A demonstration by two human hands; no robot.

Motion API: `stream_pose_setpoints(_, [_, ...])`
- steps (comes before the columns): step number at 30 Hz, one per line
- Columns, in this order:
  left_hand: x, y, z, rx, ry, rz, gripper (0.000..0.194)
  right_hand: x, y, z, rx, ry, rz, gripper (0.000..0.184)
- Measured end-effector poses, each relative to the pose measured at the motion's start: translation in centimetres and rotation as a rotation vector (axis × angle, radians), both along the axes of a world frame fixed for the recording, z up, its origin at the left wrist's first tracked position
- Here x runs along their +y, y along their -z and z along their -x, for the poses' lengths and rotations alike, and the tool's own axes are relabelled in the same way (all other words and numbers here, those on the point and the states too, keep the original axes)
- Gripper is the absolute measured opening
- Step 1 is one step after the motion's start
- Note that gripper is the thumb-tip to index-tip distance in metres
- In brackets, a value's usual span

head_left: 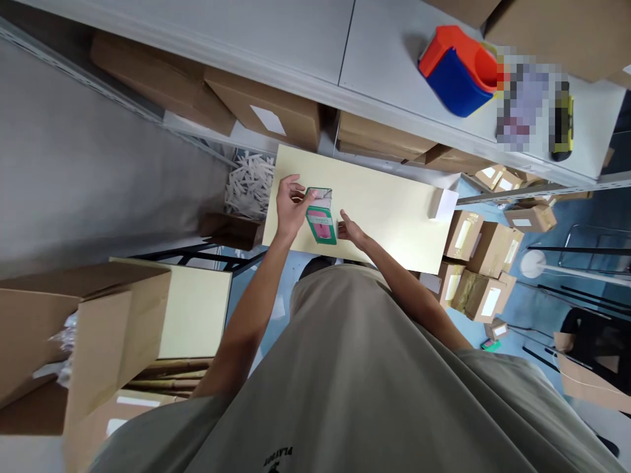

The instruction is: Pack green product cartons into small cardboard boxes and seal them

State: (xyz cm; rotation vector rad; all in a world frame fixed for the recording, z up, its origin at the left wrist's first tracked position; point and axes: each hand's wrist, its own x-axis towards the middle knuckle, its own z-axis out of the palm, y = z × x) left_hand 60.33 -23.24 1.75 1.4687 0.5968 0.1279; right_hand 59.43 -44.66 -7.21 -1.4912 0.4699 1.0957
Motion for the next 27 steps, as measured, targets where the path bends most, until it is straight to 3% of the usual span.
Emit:
stream_pose_setpoints(5, [3.7,2.1,2.2,0.091,-0.112,0.042,0.036,1.0,0.0,-4.1,-0.237,-0.027,0.136,0.071])
stream_pose_setpoints(9, [5.9,5.1,4.5,0.196,-0.361,0.126,0.025,4.5,1.0,-9.6,-0.467,-0.095,0.192,0.069])
stream_pose_setpoints(12, [6.3,8.0,5.1,0.26,-0.497,0.277,0.025,8.5,2.7,-13.3,-0.631,-0.168,0.213,0.074])
stream_pose_setpoints(17, [5.8,11.8,4.6,0.279,-0.516,0.41,0.03,13.2,4.8,-17.4,-0.715,-0.317,0.221,0.081])
stream_pose_setpoints(22, [5.2,12.8,5.5,0.314,-0.434,0.444,0.043,14.1,4.5,-17.8,-0.642,-0.375,0.213,0.09])
stream_pose_setpoints(27, [4.1,11.4,10.3,0.326,-0.444,0.467,0.035,12.4,1.6,-12.2,-0.685,-0.376,0.125,0.105])
